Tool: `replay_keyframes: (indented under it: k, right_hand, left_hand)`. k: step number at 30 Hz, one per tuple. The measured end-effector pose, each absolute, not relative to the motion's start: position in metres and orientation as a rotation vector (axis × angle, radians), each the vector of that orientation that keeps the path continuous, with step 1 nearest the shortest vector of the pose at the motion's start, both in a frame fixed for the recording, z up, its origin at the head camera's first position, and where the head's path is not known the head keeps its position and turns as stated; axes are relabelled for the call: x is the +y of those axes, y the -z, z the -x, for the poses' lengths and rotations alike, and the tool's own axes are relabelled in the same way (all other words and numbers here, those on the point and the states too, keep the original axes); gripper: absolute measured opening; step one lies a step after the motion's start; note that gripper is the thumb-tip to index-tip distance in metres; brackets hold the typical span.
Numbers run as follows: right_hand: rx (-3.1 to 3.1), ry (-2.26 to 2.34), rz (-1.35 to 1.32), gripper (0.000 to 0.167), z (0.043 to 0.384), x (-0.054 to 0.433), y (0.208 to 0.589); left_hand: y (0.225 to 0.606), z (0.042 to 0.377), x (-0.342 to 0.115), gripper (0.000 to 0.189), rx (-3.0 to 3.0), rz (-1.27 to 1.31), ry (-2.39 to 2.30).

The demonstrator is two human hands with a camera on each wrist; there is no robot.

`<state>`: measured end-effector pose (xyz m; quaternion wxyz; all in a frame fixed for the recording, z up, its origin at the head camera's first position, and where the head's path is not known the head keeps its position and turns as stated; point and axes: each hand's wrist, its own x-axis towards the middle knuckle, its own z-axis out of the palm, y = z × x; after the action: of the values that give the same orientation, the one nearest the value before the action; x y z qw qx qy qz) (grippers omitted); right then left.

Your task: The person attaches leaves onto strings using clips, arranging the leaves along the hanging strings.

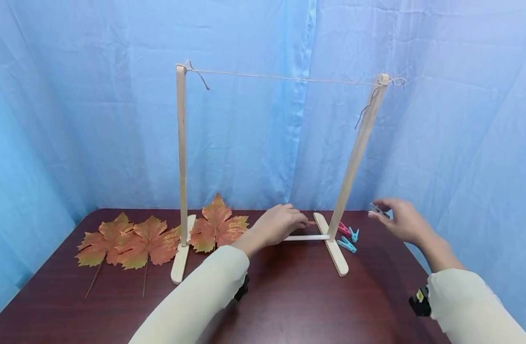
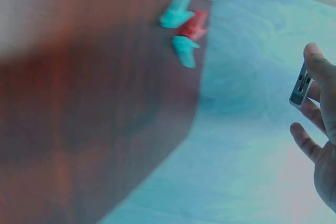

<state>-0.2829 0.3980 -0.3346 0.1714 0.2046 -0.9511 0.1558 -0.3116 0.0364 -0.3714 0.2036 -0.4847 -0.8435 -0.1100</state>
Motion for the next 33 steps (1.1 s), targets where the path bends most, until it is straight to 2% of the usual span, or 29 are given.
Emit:
replay_keyframes:
  k: [13, 33]
  right_hand:
    - [-2.656, -0.31, -0.537, 0.04, 0.285, 0.398, 0.249]
    - [-2.662, -0.106, -0.442, 0.049, 0.288, 0.374, 0.134]
  left_hand:
    - [0.327, 0.322, 0.03, 0.018, -2.349, 1.262, 0.664]
    - [0.264, 0.336, 0.029, 0.014, -2.239, 1.197, 0.91]
